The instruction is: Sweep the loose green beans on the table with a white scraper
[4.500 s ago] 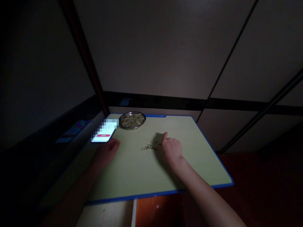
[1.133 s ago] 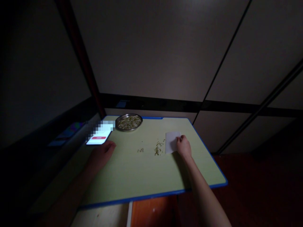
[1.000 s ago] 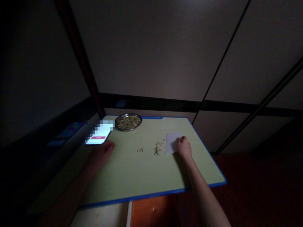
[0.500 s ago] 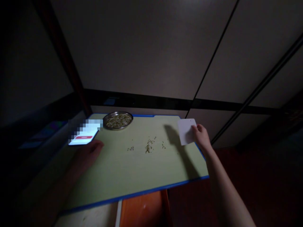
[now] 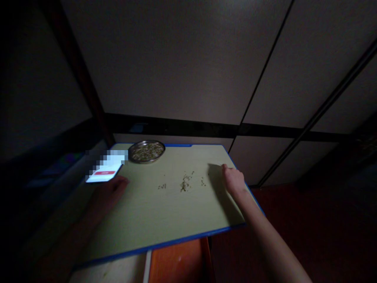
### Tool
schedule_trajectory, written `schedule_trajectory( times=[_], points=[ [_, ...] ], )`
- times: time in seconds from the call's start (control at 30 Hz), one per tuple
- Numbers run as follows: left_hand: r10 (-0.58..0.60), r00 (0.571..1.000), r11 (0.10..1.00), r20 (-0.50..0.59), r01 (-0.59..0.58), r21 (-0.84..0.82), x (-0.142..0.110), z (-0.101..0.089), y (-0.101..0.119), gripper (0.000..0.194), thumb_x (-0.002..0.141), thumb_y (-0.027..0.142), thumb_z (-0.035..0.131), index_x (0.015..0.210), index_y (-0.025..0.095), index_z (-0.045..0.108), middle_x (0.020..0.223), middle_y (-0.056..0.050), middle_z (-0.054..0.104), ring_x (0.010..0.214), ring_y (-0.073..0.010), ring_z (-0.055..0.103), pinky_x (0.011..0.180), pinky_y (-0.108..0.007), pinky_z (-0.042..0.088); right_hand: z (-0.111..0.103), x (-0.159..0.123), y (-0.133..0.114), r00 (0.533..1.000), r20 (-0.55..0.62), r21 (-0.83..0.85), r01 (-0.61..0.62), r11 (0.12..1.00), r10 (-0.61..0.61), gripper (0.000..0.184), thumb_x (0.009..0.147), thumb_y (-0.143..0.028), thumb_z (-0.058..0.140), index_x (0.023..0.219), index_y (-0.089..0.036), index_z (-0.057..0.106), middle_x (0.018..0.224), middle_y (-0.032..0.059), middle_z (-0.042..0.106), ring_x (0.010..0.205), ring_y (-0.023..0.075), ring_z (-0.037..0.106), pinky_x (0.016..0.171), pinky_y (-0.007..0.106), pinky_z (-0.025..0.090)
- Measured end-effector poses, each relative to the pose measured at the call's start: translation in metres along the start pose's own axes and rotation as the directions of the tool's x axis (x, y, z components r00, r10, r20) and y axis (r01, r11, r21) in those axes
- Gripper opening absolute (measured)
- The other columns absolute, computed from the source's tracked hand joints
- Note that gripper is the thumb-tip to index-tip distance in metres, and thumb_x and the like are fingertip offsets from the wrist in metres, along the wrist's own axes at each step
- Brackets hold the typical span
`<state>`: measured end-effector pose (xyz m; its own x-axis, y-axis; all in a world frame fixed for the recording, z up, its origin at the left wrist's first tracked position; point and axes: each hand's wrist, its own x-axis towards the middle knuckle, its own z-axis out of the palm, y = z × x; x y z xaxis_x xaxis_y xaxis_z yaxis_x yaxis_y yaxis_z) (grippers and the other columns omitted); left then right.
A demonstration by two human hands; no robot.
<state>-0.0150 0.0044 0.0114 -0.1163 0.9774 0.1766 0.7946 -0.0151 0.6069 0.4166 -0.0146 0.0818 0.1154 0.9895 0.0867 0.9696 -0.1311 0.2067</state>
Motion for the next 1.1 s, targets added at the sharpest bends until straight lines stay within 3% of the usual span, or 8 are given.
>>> schedule_trajectory(
  times=[0.2, 0.57, 0.67, 0.77, 0.87, 0.97, 1.1],
  points=[
    [0.002, 1.0, 1.0, -0.004, -0.002, 0.005, 0.0, 0.002, -0.002, 0.032, 0.087, 0.047, 0.041, 0.085, 0.023, 0.061, 0.073, -0.001, 0.067, 0.069, -0.0183, 0.061, 0.062, -0.027, 0.04, -0.005, -0.023, -0.041, 0.975, 0.035, -0.006, 0.219, 0.976, -0.219, 0.052, 0.089, -0.014, 0.049, 0.141, -0.02, 0.045, 0.098, 0.0138, 0.075, 0.084, 0.0237, 0.072, 0.073, 0.029, 0.049],
    [-0.01, 0.999, 1.0, -0.033, 0.011, 0.012, 0.0, 0.005, -0.003, 0.031, 0.085, 0.047, 0.041, 0.085, 0.024, 0.063, 0.076, -0.001, 0.069, 0.069, -0.0178, 0.061, 0.061, -0.026, 0.039, -0.009, -0.095, -0.047, 0.935, -0.015, 0.046, 0.355, 0.934, -0.354, 0.051, 0.089, -0.007, 0.043, 0.137, -0.025, 0.048, 0.1, 0.0082, 0.075, 0.08, 0.0224, 0.072, 0.063, 0.026, 0.044],
    [0.006, 0.999, 1.0, -0.04, -0.007, -0.007, -0.001, 0.005, -0.003, 0.031, 0.084, 0.047, 0.042, 0.084, 0.024, 0.063, 0.074, 0.0, 0.068, 0.067, -0.0173, 0.06, 0.059, -0.026, 0.038, -0.013, -0.094, -0.04, 0.941, -0.062, 0.068, 0.338, 0.939, -0.334, 0.044, 0.092, -0.01, 0.04, 0.133, -0.023, 0.048, 0.095, 0.0073, 0.075, 0.077, 0.0232, 0.072, 0.062, 0.028, 0.044],
    [-0.007, 0.999, 1.0, -0.049, 0.006, -0.022, -0.001, 0.003, 0.0, 0.031, 0.084, 0.048, 0.042, 0.082, 0.024, 0.062, 0.07, 0.0, 0.066, 0.065, -0.0171, 0.06, 0.059, -0.025, 0.039, -0.02, -0.08, -0.023, 0.97, -0.122, 0.065, 0.219, 0.974, -0.21, 0.032, 0.098, -0.019, 0.036, 0.127, -0.019, 0.049, 0.092, 0.0101, 0.074, 0.075, 0.0251, 0.071, 0.061, 0.03, 0.043],
    [-0.01, 0.997, 1.0, -0.072, 0.009, -0.013, -0.002, 0.0, 0.004, 0.03, 0.084, 0.046, 0.042, 0.082, 0.023, 0.061, 0.069, 0.0, 0.065, 0.066, -0.0174, 0.06, 0.06, -0.025, 0.039, -0.022, -0.067, -0.009, 0.992, -0.078, 0.024, 0.098, 0.995, -0.096, 0.029, 0.099, -0.018, 0.034, 0.124, -0.014, 0.047, 0.085, 0.0128, 0.073, 0.071, 0.0267, 0.07, 0.059, 0.031, 0.043],
    [0.005, 0.997, 1.0, -0.072, -0.006, -0.008, -0.002, 0.0, 0.006, 0.029, 0.084, 0.045, 0.041, 0.081, 0.023, 0.06, 0.067, 0.0, 0.064, 0.064, -0.0174, 0.059, 0.059, -0.026, 0.038, -0.017, -0.065, -0.008, 0.997, 0.007, -0.022, 0.083, 0.996, -0.083, 0.037, 0.093, -0.01, 0.038, 0.13, -0.012, 0.042, 0.085, 0.0141, 0.072, 0.074, 0.0274, 0.071, 0.061, 0.031, 0.044],
    [0.031, 0.997, 0.999, -0.077, -0.033, -0.024, -0.002, 0.0, 0.006, 0.029, 0.084, 0.045, 0.042, 0.08, 0.023, 0.06, 0.067, 0.0, 0.063, 0.063, -0.0172, 0.058, 0.058, -0.026, 0.037, -0.016, -0.071, -0.03, 0.986, 0.065, -0.03, 0.158, 0.987, -0.156, 0.054, 0.087, -0.003, 0.04, 0.141, -0.007, 0.035, 0.092, 0.0185, 0.072, 0.083, 0.0299, 0.072, 0.067, 0.035, 0.047]
  ],
)
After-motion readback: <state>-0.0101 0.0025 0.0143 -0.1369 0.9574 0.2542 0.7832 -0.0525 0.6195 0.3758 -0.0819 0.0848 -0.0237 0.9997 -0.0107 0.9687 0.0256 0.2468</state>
